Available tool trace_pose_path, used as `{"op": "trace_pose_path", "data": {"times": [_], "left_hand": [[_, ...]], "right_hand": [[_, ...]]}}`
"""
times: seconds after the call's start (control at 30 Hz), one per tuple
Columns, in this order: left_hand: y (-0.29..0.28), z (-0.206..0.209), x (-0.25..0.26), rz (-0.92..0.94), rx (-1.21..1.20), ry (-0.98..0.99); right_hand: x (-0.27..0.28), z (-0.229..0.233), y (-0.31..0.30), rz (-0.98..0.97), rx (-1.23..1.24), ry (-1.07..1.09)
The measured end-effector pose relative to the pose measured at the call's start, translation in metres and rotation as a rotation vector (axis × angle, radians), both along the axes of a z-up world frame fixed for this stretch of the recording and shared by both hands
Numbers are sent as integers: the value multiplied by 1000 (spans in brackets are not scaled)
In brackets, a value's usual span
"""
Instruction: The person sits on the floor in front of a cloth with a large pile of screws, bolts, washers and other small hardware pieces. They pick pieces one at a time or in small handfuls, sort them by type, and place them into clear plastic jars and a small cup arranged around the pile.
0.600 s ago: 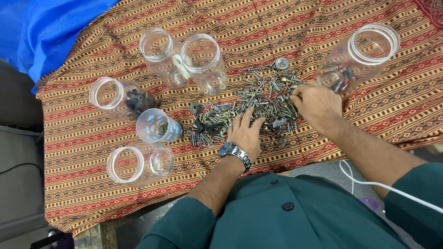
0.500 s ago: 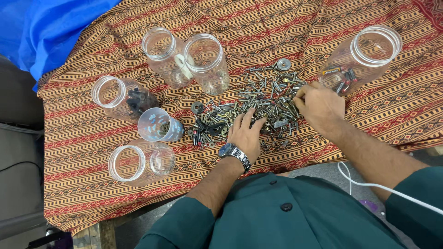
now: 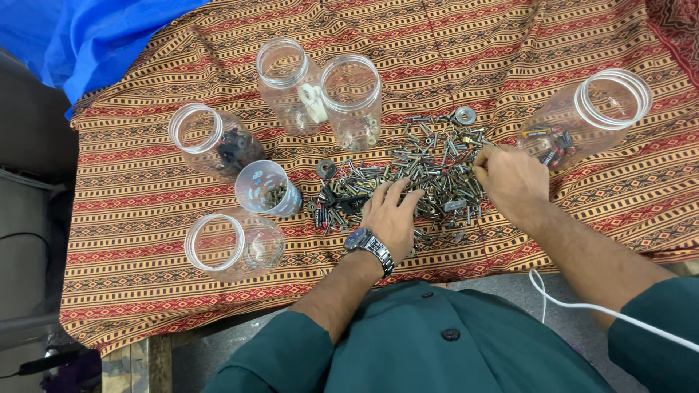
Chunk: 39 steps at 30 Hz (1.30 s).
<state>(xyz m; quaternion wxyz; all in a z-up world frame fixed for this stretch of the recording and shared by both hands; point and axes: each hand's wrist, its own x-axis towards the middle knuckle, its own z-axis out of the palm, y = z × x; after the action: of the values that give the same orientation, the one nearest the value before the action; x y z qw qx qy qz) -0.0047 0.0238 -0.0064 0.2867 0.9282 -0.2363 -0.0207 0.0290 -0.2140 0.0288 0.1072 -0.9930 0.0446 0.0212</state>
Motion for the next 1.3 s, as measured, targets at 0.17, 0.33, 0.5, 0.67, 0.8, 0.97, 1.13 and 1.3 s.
{"op": "trace_pose_path", "data": {"times": [0.17,0.33,0.5,0.67,0.8,0.97,1.13,1.3], "left_hand": [[5,3,0,9,-20,-38],[10,9,3,-15,-54,-49],[9,28,12,-6,-119,-172],[12,58,28,76,-173,-320],[16,84,42,220,-147,-408],[25,100,62,332,-19,-412],[25,95,70,335,120,-316],[27,88,69,320,72,-320]], "right_hand": [[10,-12,-3,-76,146,9],[13,-15,-1,-97,308,5],[14,2,29,-246,518,51],[29,33,71,-103,985,3],[44,60,99,-24,1044,-91],[60,83,117,46,1084,-198],[75,86,130,180,873,-289],[84,84,138,244,860,-291]]}}
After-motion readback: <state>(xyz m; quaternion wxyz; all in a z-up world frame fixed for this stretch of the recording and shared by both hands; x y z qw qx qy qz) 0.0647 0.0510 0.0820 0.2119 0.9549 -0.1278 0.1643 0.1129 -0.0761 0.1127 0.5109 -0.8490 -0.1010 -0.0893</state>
